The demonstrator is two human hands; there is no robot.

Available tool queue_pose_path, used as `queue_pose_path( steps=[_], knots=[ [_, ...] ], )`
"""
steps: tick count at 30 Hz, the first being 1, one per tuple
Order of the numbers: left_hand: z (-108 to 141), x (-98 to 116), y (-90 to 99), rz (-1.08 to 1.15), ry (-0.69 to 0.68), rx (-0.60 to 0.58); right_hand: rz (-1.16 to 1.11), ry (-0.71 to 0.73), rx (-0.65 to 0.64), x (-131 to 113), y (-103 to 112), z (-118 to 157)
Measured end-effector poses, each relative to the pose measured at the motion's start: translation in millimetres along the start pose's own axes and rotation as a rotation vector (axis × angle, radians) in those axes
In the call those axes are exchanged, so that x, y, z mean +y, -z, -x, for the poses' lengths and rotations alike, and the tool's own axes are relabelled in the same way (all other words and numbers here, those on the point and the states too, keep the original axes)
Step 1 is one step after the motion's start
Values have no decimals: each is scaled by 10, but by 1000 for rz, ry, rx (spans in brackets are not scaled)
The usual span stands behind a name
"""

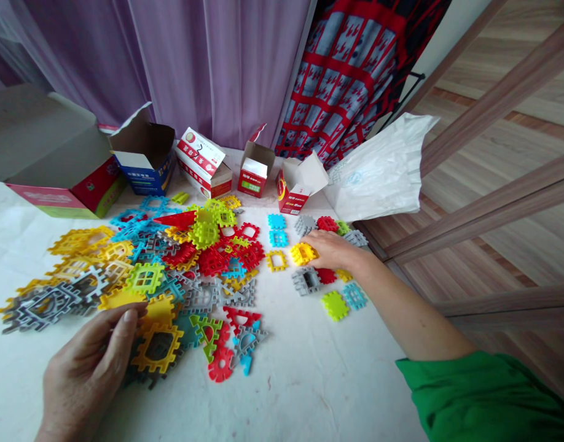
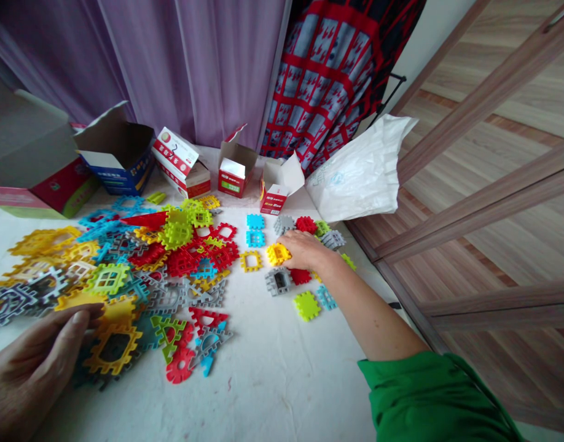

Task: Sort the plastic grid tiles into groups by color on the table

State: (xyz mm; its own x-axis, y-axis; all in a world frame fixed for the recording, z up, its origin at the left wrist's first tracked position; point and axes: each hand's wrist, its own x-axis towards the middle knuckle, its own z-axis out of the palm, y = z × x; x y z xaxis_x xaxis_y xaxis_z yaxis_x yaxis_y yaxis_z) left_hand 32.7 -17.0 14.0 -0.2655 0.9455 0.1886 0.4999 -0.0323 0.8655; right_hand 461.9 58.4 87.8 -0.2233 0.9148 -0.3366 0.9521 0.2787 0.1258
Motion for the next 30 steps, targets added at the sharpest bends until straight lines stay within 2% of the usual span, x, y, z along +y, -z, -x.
queue_pose_path(
  steps=[14, 30],
  knots=[
    [-12, 65, -8, -9, -17, 3, 6, 2, 18, 12, -2, 8],
    [-2, 58, -4, -22, -8, 6, 5, 2, -19, -59, 38, -31]
  ],
)
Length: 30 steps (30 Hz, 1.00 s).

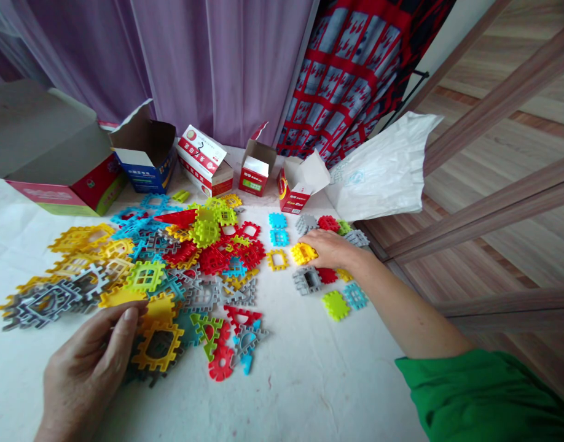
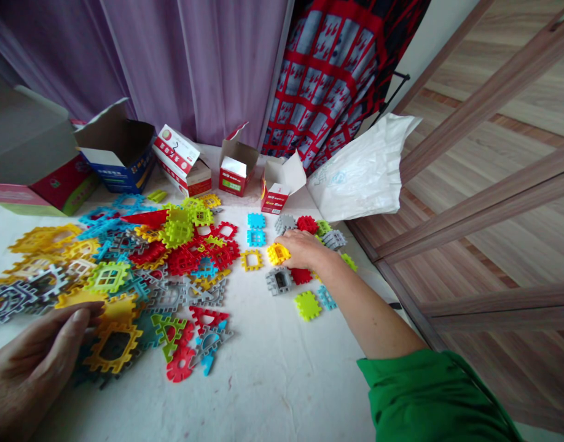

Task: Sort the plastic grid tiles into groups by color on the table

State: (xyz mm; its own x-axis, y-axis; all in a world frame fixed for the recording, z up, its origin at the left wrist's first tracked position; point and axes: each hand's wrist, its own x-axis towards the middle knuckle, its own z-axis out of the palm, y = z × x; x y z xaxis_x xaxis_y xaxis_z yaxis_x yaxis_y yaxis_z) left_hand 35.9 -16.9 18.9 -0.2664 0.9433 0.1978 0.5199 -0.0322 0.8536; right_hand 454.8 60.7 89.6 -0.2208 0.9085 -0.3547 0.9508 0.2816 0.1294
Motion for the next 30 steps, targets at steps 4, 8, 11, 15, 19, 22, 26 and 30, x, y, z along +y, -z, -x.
queue_pose_path(
  steps=[4, 8, 11, 15, 19, 22, 26, 30],
  knots=[
    [-10, -20, 4, -2, 0, -7, -3, 2, -2, -8, 3, -1],
    [-8, 16, 15, 12, 12, -11, 15, 5, -11, 12, -30, -13],
    [-2, 38, 16, 21, 20, -23, 19, 13, -8, 25, -53, -21],
    [-11, 38, 8, 24, 20, -21, 12, 16, 4, 20, -43, -9],
    [-28, 33, 16, 8, -1, -28, -22, 2, 35, 47, 27, 79],
    [-41, 8, 26, -13, -13, -40, -59, -60, 93, 108, 66, 214],
    [-81, -23, 24, -42, -53, -43, -184, -155, 263, 145, -48, 424],
    [-135, -11, 22, -56, -77, -30, -393, -326, 506, 23, -320, 547]
  ],
)
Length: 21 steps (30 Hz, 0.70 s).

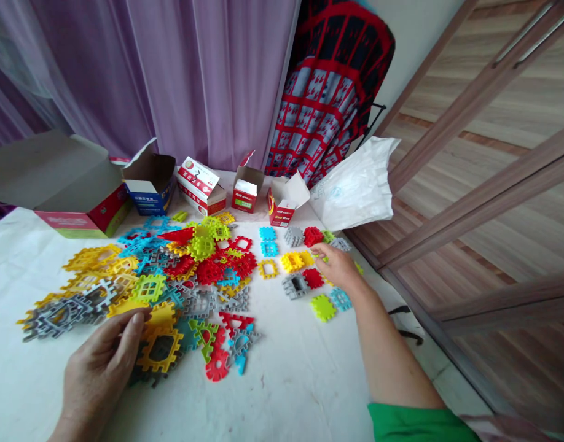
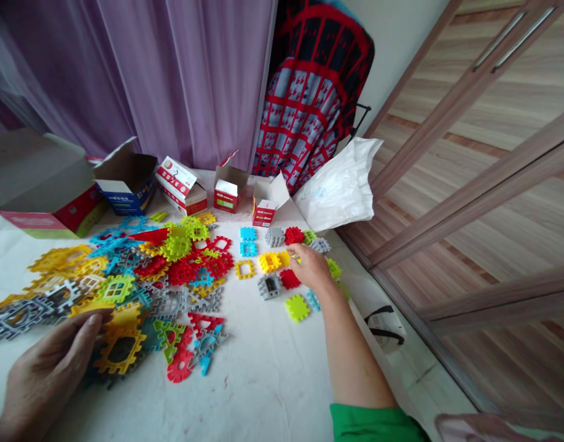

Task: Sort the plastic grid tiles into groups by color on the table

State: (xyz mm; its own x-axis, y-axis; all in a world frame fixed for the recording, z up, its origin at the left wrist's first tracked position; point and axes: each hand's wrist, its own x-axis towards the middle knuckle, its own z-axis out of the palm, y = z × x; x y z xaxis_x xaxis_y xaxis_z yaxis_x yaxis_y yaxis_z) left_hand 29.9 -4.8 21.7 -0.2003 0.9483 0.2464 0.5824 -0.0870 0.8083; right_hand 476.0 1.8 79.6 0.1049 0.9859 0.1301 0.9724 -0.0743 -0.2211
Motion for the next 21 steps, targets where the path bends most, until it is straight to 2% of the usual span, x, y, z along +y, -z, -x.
queue_pose_path(
  steps=[2, 4, 12, 21],
  knots=[
    [-19, 1, 3, -2, 0, 5, -67, -89, 85, -37, -105, 82],
    [-32, -3, 7, -4, 8, -3, -76, -129, 95, -95, -172, 103],
    [-46, 21, 10, 4, -49, 23, 148, -146, -70, -217, -225, -66],
    [-28, -5, 3, -14, 18, -20, 130, -173, -135, -257, -268, -64]
  ],
)
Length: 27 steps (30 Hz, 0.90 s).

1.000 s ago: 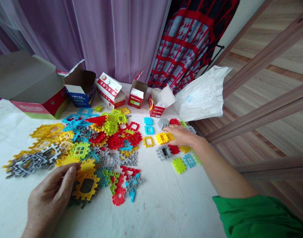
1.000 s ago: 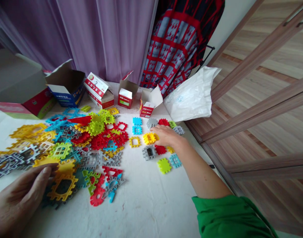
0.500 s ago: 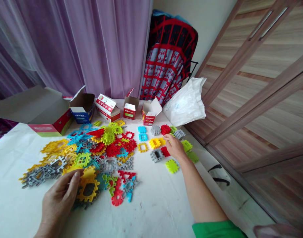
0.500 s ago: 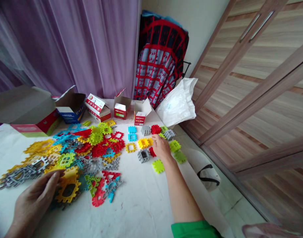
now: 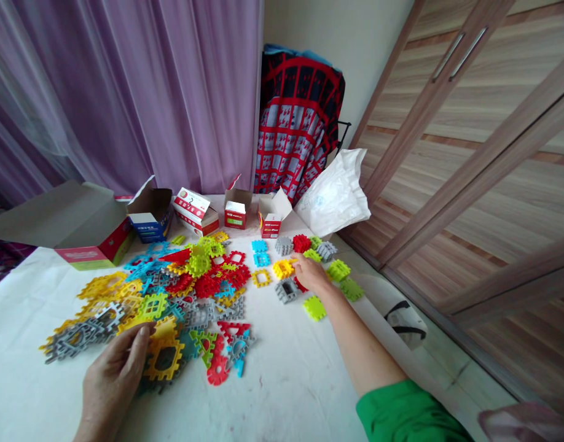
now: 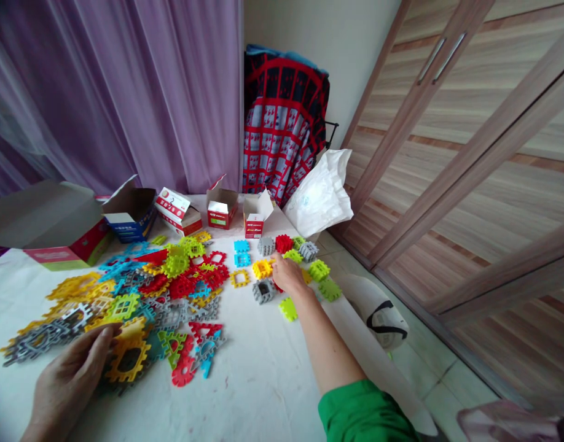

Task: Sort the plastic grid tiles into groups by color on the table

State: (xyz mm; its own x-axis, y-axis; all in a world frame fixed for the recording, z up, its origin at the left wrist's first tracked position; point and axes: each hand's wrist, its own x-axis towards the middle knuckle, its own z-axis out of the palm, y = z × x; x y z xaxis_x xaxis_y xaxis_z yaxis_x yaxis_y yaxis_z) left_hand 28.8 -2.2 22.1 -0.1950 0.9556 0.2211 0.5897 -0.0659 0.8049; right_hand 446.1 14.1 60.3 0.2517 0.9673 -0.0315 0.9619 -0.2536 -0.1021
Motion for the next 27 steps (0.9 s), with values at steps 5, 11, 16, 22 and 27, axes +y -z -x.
queue_pose_path(
  steps=[5, 11, 16, 22, 27],
  knots=[
    [-10, -21, -22, 24, 26, 10, 21, 1, 0, -10, 13, 11],
    [-16, -66, -18, 23, -40, 10, 22, -2, 1, -36, 38, 0],
    [-18, -60, -21, -11, 4, 15, -19, -31, -5, -54, 36, -22],
    [-27, -119, -47, -14, 63, -6, -111, -36, 48, 0, 5, -30],
    [-21, -197, -54, -12, 52, -20, -296, 5, 246, 97, 8, 105]
  ],
)
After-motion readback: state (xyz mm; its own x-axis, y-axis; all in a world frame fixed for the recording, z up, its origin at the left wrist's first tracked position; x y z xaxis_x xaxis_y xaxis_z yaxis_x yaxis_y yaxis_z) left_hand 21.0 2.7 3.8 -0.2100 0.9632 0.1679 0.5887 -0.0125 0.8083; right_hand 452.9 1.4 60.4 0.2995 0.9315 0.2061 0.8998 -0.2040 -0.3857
